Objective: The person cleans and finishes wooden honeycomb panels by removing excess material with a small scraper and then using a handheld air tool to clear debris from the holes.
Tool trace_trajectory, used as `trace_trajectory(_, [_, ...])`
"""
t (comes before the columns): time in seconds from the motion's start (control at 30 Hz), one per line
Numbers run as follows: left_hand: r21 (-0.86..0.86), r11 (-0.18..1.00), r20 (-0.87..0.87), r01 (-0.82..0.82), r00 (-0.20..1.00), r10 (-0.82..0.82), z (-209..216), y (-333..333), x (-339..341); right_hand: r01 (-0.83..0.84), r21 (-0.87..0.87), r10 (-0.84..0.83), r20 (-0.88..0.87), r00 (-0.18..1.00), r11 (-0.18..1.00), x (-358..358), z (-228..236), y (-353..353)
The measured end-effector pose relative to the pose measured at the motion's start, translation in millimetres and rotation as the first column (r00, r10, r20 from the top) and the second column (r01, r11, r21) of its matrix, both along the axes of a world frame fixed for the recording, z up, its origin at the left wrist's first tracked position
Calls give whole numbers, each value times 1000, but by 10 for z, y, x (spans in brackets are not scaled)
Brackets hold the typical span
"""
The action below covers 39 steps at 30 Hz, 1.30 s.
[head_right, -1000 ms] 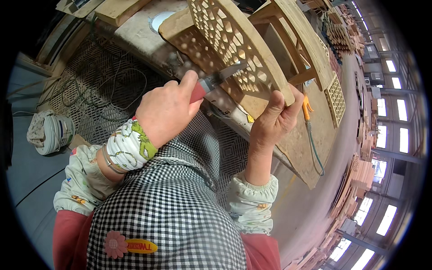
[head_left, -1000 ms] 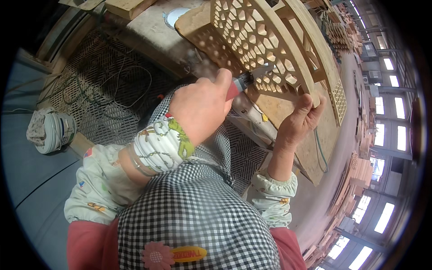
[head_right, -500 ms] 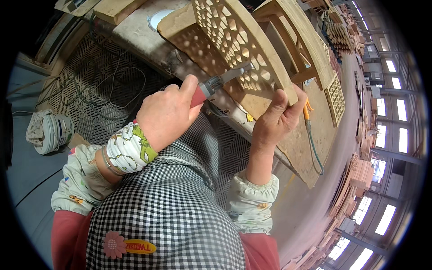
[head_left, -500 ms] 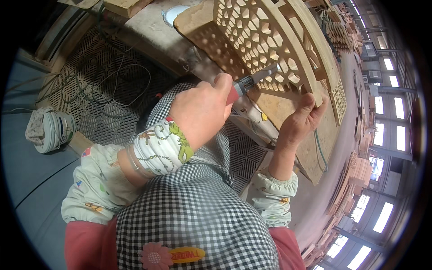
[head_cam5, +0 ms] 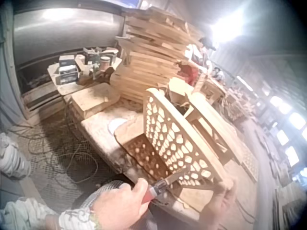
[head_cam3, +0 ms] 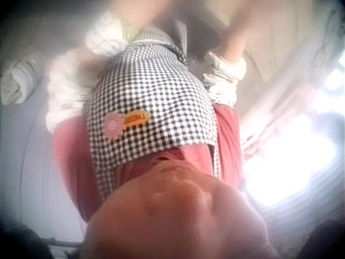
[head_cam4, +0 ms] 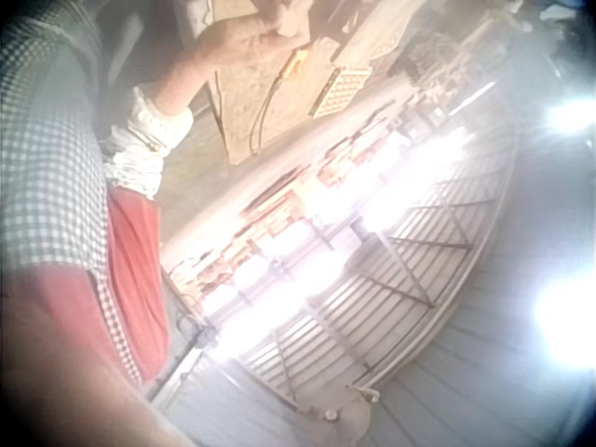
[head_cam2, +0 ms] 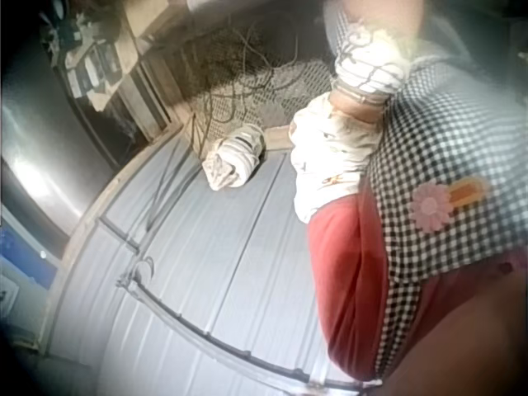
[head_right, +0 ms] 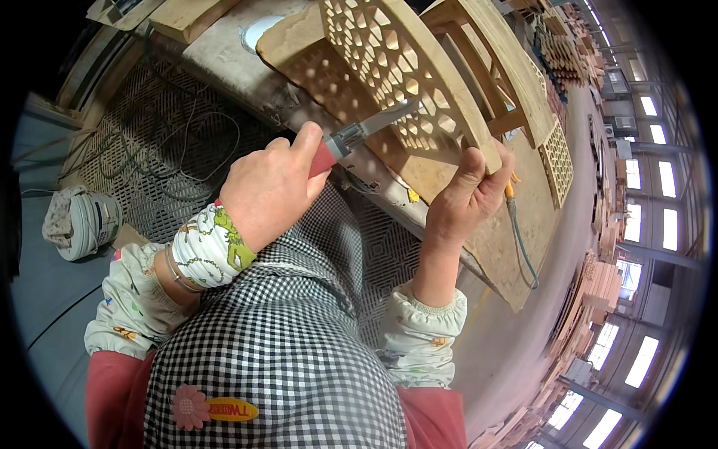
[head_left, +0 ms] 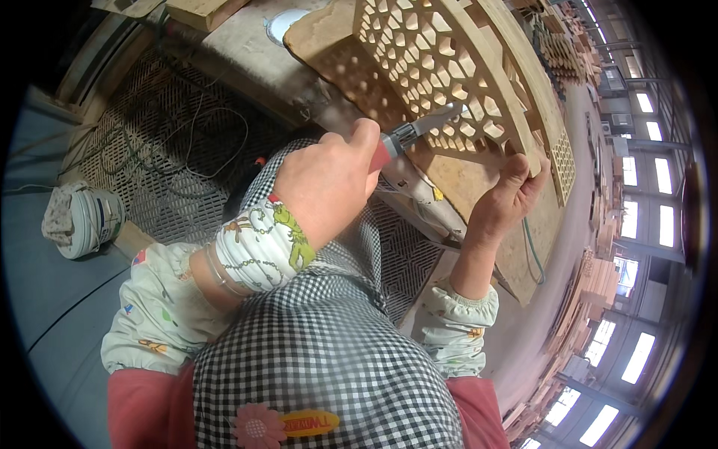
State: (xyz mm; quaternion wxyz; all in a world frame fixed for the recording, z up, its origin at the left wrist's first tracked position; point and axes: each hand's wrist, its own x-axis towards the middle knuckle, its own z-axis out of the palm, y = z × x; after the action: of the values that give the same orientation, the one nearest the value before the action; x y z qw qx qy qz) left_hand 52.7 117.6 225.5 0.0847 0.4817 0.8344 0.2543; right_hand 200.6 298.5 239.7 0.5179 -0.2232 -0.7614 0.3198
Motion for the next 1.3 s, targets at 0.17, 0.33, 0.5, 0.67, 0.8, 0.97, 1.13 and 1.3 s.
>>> trace_trajectory(0.17, [20, 999, 35, 32, 999, -33, -2, 25, -19, -10, -2, 10, 7, 1000, 1000, 1, 18, 35])
trace_trajectory(0.33, [51, 997, 59, 49, 997, -52, -5, 136, -32, 14, -2, -14, 33, 999, 1000, 25, 31, 26])
trace_trajectory(0.5, [13, 999, 90, 37, 995, -38, 20, 59, -45, 6, -35, -6, 9, 1000, 999, -13, 36, 0])
trace_trajectory(0.67, [-20, 993, 306, 120, 946, -108, 183, -355, -107, 38, 1, -38, -2, 999, 999, 20, -45, 46])
trace_trajectory(0.8, [115, 991, 291, 74, 951, -105, 288, -467, -45, 61, 59, -64, 48, 997, 996, 55, -50, 45])
trace_trajectory(0.97, [59, 996, 244, 66, 967, -78, 379, -358, -68, 48, 21, -48, -9, 999, 999, 13, -52, -51])
trace_trajectory(1.13, [67, 996, 270, 64, 959, -80, 385, -289, -73, 59, 24, -59, -4, 998, 998, 6, -26, -95])
trace_trajectory(1.3, [72, 992, 296, 103, 948, -120, 384, -259, -100, 13, -44, -11, 49, 999, 999, 76, -28, -88])
